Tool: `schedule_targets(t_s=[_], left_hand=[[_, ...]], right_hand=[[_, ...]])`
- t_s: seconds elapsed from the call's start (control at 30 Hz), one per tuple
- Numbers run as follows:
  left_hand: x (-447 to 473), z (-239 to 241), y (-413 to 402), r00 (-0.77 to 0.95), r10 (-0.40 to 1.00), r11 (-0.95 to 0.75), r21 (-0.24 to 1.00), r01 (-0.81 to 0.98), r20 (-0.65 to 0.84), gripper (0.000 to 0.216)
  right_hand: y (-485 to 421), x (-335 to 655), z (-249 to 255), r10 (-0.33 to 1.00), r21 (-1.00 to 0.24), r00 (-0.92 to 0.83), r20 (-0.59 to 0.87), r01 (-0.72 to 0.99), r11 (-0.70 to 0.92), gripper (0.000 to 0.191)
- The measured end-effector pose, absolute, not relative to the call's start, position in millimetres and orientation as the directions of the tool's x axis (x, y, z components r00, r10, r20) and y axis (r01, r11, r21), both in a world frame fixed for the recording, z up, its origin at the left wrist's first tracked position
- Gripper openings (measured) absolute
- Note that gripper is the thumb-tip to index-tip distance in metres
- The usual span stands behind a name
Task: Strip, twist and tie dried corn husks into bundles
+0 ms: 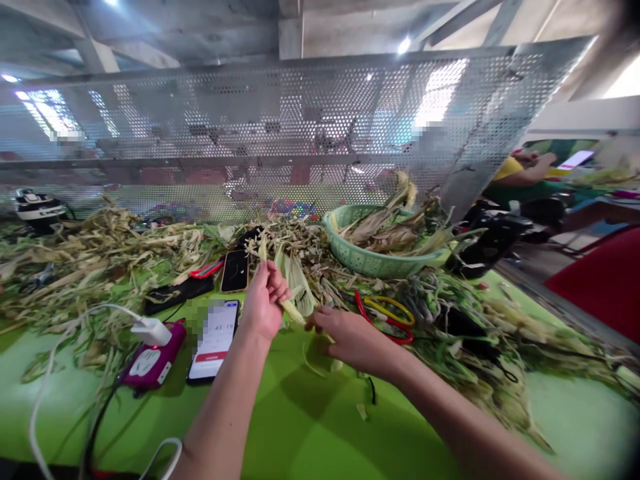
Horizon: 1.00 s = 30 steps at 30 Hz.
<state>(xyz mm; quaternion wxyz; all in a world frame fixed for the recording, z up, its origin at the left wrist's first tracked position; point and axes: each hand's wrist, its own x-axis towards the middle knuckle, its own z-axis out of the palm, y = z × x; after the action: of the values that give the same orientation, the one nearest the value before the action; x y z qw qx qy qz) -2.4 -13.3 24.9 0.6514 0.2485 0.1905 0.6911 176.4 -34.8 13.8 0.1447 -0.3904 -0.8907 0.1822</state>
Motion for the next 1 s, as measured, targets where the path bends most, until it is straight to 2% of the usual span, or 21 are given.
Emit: schedule_targets(t_s=[0.07, 0.17, 0.23, 0.3, 0.37, 0.43, 0.5, 0.57, 0.63, 0.7, 0.77, 0.87, 1.0], left_hand=[[-5.4, 24.3, -12.7, -0.021, 0.995, -0.073, 0.563, -0.823, 0.097, 0.02], [-8.2, 23.9, -11.7, -0.031, 0.996, -0.071, 0.549, -0.833, 0.08, 0.018], [-8.7, 24.2, -11.5, -0.044, 0.997, -0.076, 0.547, -0.833, 0.071, 0.019], [-8.3, 24.5, -11.5, -0.053, 0.996, -0.081, 0.55, -0.831, 0.067, 0.02], [-7.2, 24.5, -11.7, -0.055, 0.996, -0.082, 0.553, -0.829, 0.065, 0.021], [-4.9, 23.8, -12.2, -0.05, 0.997, -0.077, 0.554, -0.829, 0.064, 0.022], [-0.6, 22.6, -13.1, -0.04, 0.997, -0.07, 0.553, -0.83, 0.067, 0.022], [5.7, 21.1, -15.0, -0.02, 0.997, -0.056, 0.551, -0.832, 0.071, 0.022], [12.7, 20.1, -17.7, 0.005, 0.998, -0.033, 0.549, -0.835, 0.068, 0.024], [18.1, 19.9, -20.3, 0.015, 0.998, -0.024, 0.55, -0.835, 0.065, 0.025], [20.4, 20.4, -22.0, 0.018, 0.998, -0.02, 0.544, -0.839, 0.065, 0.026], [17.5, 22.3, -22.0, 0.037, 0.999, 0.014, 0.531, -0.847, 0.033, 0.025], [9.2, 26.7, -21.1, 0.101, 0.992, 0.126, 0.499, -0.858, -0.077, 0.023]], right_hand=[[-34.0, 174.4, 8.8, 0.749, -0.407, -0.659, 0.069, 0.667, 0.624, 0.027], [-26.0, 178.2, 10.6, 0.76, -0.466, -0.647, 0.065, 0.654, 0.596, 0.018], [-17.6, 184.5, 15.9, 0.82, -0.524, -0.541, 0.185, 0.652, 0.549, 0.014], [-9.2, 191.8, 20.9, 0.864, -0.602, -0.327, 0.384, 0.62, 0.502, 0.011], [-3.8, 196.7, 23.9, 0.838, -0.679, -0.125, 0.531, 0.53, 0.508, 0.021], [-3.9, 196.3, 24.7, 0.817, -0.715, -0.044, 0.575, 0.457, 0.528, 0.034], [-10.0, 189.5, 23.1, 0.847, -0.747, -0.105, 0.521, 0.425, 0.512, 0.033], [-19.8, 178.2, 18.9, 0.886, -0.806, -0.274, 0.375, 0.376, 0.457, 0.024], [-29.4, 166.5, 12.3, 0.866, -0.859, -0.454, 0.212, 0.335, 0.386, 0.03], [-35.4, 157.9, 5.0, 0.843, -0.873, -0.526, 0.111, 0.353, 0.335, 0.034], [-37.4, 153.8, -0.6, 0.841, -0.872, -0.537, 0.068, 0.379, 0.312, 0.035], [-35.8, 153.3, -2.7, 0.839, -0.794, -0.537, 0.085, 0.472, 0.383, 0.033], [-33.9, 154.1, 1.1, 0.827, -0.555, -0.535, 0.172, 0.641, 0.53, 0.023]])
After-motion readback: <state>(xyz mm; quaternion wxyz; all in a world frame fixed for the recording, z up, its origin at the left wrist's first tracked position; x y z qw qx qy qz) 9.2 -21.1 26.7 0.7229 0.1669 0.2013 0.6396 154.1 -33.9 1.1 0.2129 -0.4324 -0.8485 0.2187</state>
